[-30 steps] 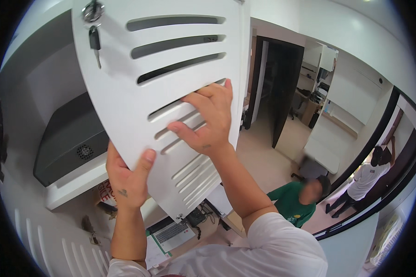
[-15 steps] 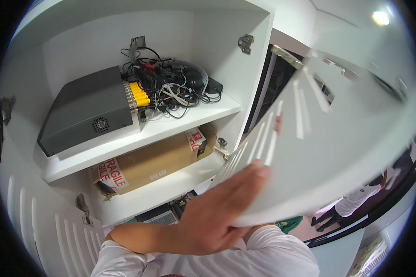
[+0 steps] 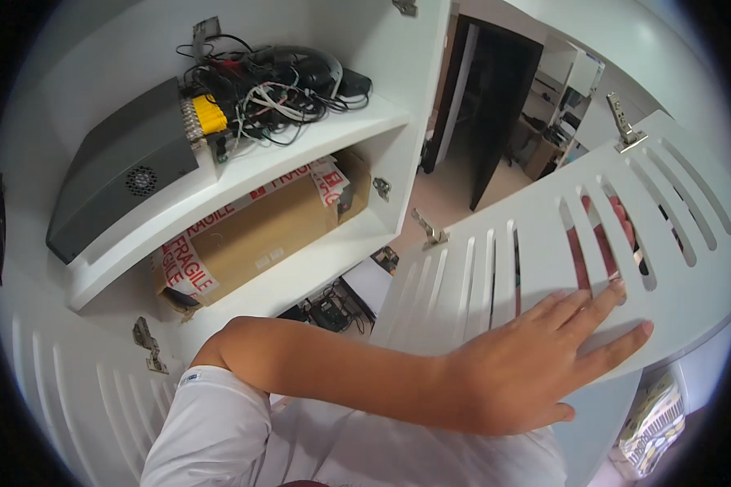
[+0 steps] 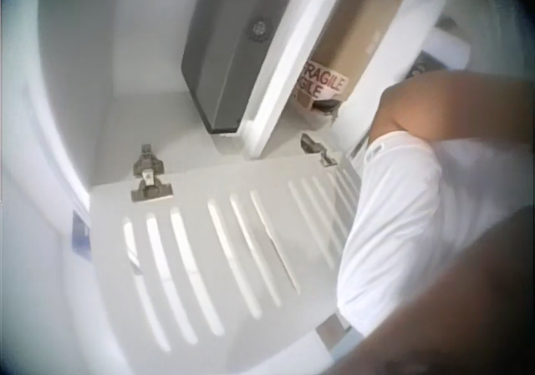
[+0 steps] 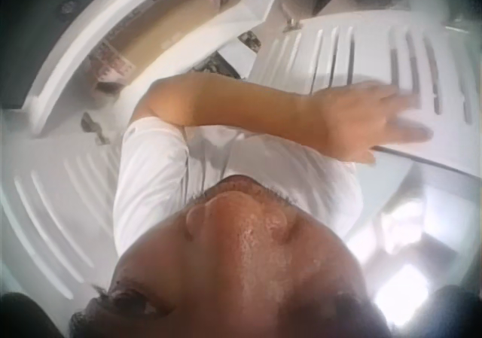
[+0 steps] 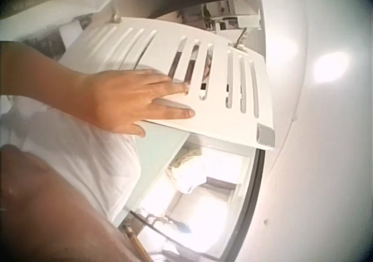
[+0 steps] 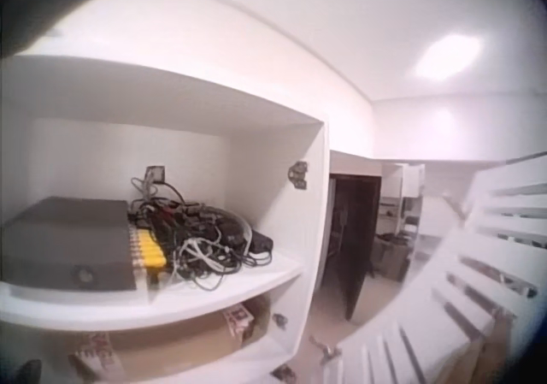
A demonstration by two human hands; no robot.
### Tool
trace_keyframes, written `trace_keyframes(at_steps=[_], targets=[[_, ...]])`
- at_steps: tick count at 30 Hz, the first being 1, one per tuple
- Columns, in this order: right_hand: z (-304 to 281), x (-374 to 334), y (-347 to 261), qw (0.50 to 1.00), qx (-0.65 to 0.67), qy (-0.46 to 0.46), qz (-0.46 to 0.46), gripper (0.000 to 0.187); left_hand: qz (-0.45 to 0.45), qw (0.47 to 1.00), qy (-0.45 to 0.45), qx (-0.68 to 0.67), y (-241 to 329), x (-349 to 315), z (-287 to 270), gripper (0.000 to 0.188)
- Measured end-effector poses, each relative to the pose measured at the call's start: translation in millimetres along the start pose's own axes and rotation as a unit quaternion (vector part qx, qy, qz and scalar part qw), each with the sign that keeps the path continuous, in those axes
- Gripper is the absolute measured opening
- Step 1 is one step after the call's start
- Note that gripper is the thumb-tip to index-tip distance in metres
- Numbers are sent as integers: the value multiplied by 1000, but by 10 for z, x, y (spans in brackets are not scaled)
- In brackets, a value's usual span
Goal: The person uses a cordless drill to attach a white slatted cabinet door to a wall-mounted cabinet. They align the door with the hinges, secure it with screws, and test the fit. A coworker assists by holding the door and handing over tools.
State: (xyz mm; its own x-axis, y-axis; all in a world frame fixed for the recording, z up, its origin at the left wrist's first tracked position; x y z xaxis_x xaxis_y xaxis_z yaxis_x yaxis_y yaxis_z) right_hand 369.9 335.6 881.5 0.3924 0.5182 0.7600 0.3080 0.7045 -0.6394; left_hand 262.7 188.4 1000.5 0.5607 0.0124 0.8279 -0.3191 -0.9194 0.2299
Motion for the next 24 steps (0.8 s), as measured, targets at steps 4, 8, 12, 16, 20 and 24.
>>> trace_keyframes(at_steps=[4, 8, 12, 16, 20, 24], targets=[[-351, -242, 220, 997, -20, 13, 68, 77, 37, 999, 5, 18, -181, -331, -82, 95], [-567, -415, 304, 993, -20, 25, 111, 78, -217, 972, 83, 32, -1371, -1073, -603, 87], [-606, -532, 442, 989, -6, 23, 146, 78, -399, 913, 57, 62, -2544, -1807, -419, 78], [-944, -665, 423, 984, -29, 54, 169, 79, -531, 819, -118, -183, -2733, -1862, 339, 83], [-975, -785, 636, 979, -3, 52, 198, 79, -571, 773, -99, -257, -2662, -2141, 502, 77], [-1286, -906, 587, 974, -19, 82, 212, 80, -589, 732, -61, -337, -2501, -2119, 799, 77]])
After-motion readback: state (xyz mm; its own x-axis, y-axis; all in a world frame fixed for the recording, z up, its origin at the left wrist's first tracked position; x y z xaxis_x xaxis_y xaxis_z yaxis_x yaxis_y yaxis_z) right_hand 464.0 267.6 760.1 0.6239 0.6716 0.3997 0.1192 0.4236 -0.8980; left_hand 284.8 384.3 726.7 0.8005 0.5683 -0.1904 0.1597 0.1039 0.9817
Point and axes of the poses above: each hand's wrist, its own x-axis towards the middle knuckle, its own z-axis out of the palm, y = z × x, the point moved 9 cm from there along x, towards the middle knuckle, and after that the axes turned 2 degrees about -x, right-handed, at the moved point
